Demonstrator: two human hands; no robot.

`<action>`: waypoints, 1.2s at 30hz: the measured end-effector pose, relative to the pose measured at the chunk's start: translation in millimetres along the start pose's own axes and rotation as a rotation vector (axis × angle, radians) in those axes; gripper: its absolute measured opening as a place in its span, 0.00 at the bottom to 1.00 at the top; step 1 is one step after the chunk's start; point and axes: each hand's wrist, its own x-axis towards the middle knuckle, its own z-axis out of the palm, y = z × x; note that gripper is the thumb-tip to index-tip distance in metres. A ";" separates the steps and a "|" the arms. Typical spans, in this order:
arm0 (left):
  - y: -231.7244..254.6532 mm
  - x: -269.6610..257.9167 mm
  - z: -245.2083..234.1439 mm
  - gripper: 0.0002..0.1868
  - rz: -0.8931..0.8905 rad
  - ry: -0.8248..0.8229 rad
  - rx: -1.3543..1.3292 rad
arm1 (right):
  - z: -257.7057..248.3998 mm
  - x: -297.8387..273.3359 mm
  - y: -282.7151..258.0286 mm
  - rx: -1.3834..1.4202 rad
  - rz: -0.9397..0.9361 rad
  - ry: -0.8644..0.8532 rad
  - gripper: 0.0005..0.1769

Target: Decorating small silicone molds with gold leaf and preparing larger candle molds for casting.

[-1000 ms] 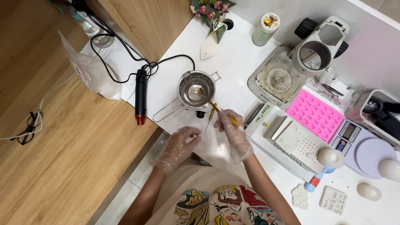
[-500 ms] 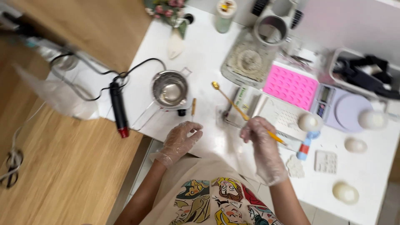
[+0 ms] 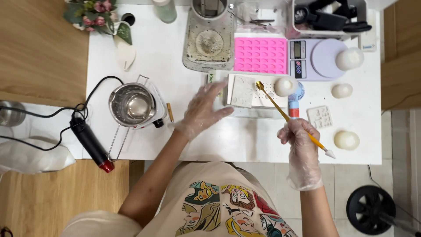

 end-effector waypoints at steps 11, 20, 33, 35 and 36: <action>15.5 64.5 8.9 0.71 0.265 -0.118 0.292 | 8.8 2.9 7.8 -0.025 -0.033 0.016 0.11; 11.3 60.5 12.0 0.65 0.297 -0.044 0.344 | 14.7 9.0 8.8 -0.049 -0.044 0.010 0.09; 14.0 57.0 11.9 0.62 0.300 -0.002 0.341 | 29.3 3.6 -6.1 -0.135 -0.043 0.058 0.11; 13.1 58.8 13.3 0.63 0.302 -0.003 0.341 | 31.1 2.5 -6.5 -0.141 -0.056 0.050 0.11; 12.7 59.7 14.2 0.63 0.300 -0.001 0.340 | 31.8 2.0 -6.8 -0.148 -0.069 0.037 0.11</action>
